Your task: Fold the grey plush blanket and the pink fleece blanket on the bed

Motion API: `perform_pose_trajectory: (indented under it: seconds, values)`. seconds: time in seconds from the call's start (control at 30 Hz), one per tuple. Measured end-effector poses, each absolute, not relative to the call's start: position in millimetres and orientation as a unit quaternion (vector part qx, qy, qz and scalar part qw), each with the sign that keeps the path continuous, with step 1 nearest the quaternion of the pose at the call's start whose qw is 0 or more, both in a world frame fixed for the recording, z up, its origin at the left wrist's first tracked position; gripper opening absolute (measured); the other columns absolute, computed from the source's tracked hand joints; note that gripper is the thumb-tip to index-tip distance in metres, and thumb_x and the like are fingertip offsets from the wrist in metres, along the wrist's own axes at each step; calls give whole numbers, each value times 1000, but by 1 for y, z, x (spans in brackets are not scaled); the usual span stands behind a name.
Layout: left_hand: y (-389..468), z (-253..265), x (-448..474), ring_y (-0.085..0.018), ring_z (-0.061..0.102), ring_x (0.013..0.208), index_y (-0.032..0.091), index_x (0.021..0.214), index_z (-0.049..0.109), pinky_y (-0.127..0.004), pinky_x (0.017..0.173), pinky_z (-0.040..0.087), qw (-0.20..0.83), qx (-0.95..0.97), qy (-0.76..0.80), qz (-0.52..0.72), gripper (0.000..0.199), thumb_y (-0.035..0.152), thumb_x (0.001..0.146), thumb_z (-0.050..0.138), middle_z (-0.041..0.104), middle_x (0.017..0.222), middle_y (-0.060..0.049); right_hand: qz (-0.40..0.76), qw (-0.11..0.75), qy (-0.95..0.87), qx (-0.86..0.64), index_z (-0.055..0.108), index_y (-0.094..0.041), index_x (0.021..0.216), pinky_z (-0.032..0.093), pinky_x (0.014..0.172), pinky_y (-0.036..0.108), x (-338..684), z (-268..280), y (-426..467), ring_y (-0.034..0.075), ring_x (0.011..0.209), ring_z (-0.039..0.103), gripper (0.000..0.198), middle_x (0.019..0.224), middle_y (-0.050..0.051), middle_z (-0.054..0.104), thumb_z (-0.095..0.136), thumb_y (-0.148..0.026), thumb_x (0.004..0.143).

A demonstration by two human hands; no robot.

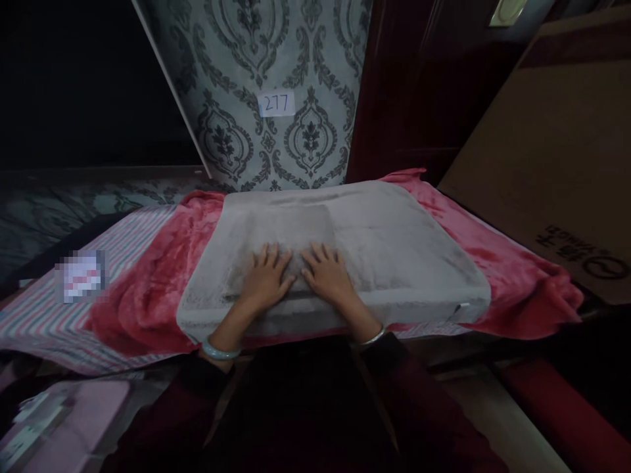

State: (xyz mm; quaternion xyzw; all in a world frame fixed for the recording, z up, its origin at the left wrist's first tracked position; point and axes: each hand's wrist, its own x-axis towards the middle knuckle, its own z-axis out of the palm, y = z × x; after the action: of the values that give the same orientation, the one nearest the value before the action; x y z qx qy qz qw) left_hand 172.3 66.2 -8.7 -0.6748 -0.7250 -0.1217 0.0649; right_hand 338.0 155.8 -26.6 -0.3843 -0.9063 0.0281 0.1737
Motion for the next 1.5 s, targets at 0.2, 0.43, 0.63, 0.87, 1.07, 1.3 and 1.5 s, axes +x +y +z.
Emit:
perform_pose_trajectory:
  seconds: [0.2,0.43,0.63,0.87,1.07,1.3,1.5]
  values:
    - [67,-31,169,-43,26,157,28,158,46,-71,120,26,27,-669,-737,-91,60,49,102,48,33,169,-15,24,125,-908,-400,42,-30,162,26,122,63,343,-57,157,35,155,29,57,169,6,34,35,-42,106]
    - [58,-36,175,-43,29,155,30,156,49,-69,120,29,47,-655,-747,-106,58,51,102,48,37,167,-14,12,111,-912,-396,43,-31,161,26,122,63,341,-58,158,35,155,31,56,169,8,35,37,-41,106]
    - [26,-39,163,-39,41,150,25,152,54,-63,121,33,67,-675,-724,-127,55,48,101,52,47,161,-17,41,50,-924,-377,44,-32,160,32,118,66,345,-44,170,37,153,35,55,167,11,37,39,-44,106]
    - [13,-30,137,-38,42,149,25,147,59,-67,122,29,102,-640,-744,-161,50,43,101,54,53,156,-17,94,31,-973,-209,40,-32,162,31,123,52,262,-3,189,27,157,28,54,170,7,32,33,-36,108]
    - [12,-63,137,-47,33,152,37,150,56,-73,114,36,108,-622,-758,-166,55,46,96,62,42,164,-14,39,12,-990,-132,35,-26,165,20,127,56,185,-16,217,29,159,21,60,172,11,24,38,-47,108]
    - [12,-85,136,-45,32,153,40,150,56,-70,114,37,143,-615,-744,-218,58,44,93,65,43,164,-13,32,-14,-991,-130,29,-28,167,18,126,61,130,-19,273,32,159,19,68,173,10,20,35,-60,106]
    - [10,-96,136,-43,30,155,44,153,51,-67,116,35,155,-611,-740,-235,67,45,88,69,37,168,-6,66,-33,-982,-174,26,-26,168,15,128,53,88,-20,311,28,160,16,68,175,9,14,26,-58,108]
